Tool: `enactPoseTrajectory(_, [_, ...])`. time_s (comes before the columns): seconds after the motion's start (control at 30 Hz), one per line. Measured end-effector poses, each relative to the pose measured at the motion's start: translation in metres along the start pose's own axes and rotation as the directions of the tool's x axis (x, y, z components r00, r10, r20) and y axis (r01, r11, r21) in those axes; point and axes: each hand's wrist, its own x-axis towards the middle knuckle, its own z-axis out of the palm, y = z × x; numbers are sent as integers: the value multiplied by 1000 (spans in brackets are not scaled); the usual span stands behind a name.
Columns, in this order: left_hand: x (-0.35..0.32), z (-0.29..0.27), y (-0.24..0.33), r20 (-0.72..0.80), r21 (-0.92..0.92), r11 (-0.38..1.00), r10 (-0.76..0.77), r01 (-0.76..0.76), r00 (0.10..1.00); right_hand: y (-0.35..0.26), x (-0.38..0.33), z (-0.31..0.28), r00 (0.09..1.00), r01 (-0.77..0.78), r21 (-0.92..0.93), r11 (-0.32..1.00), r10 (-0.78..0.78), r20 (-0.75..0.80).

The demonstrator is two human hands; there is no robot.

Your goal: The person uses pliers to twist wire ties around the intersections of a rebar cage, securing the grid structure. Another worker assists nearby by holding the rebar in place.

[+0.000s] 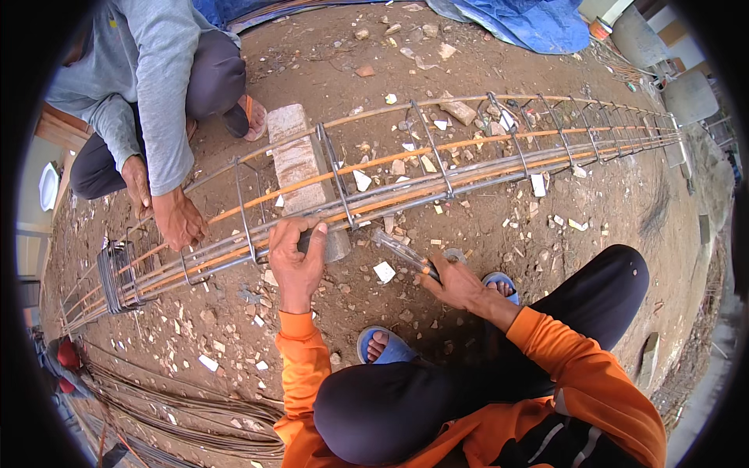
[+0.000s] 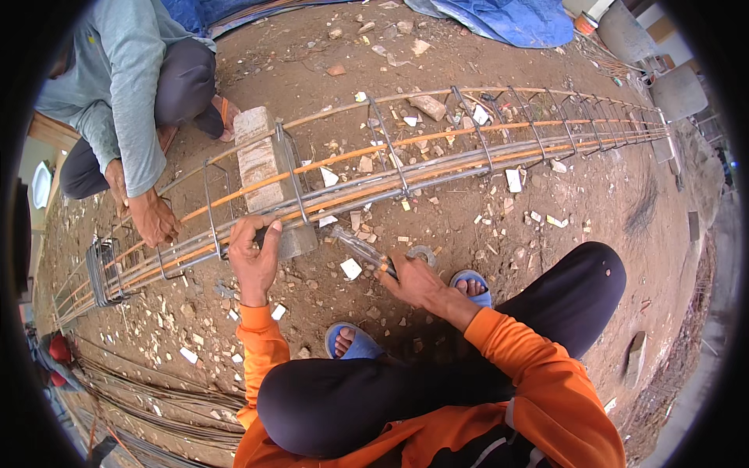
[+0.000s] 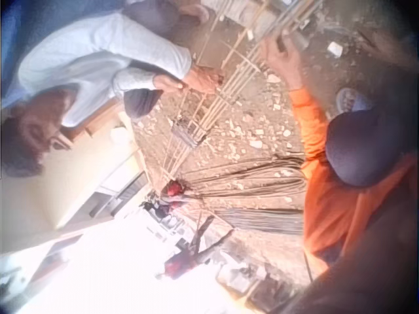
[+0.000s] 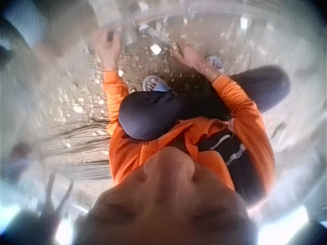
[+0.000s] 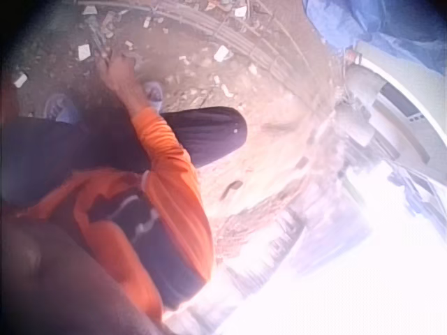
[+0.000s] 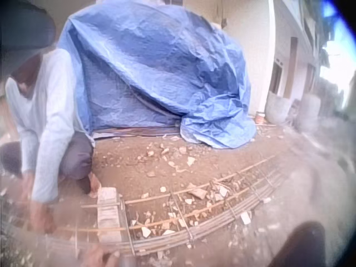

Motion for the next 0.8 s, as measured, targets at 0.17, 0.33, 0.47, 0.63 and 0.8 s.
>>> enactPoseTrajectory(0.17, [-1,35,48,46,-72,978,200,-197,979,-1,-78,-61,985,-102,320,942,51,164])
enactPoseTrajectory(0.33, [-8,113,88,106,-47,942,337,-334,936,-5,-92,-137,973,-227,441,868,179,147])
enactPoseTrajectory(0.47, [-11,129,91,54,-32,957,289,-288,956,-26,-82,-167,833,-550,418,723,442,331])
enactPoseTrajectory(0.63, [-20,134,100,143,-102,984,156,-143,977,-20,-54,-181,795,-575,276,770,447,409])
enactPoseTrajectory(0.8, [-27,138,97,188,-246,969,49,-1,981,-48,-43,-194,729,-608,69,791,521,444])
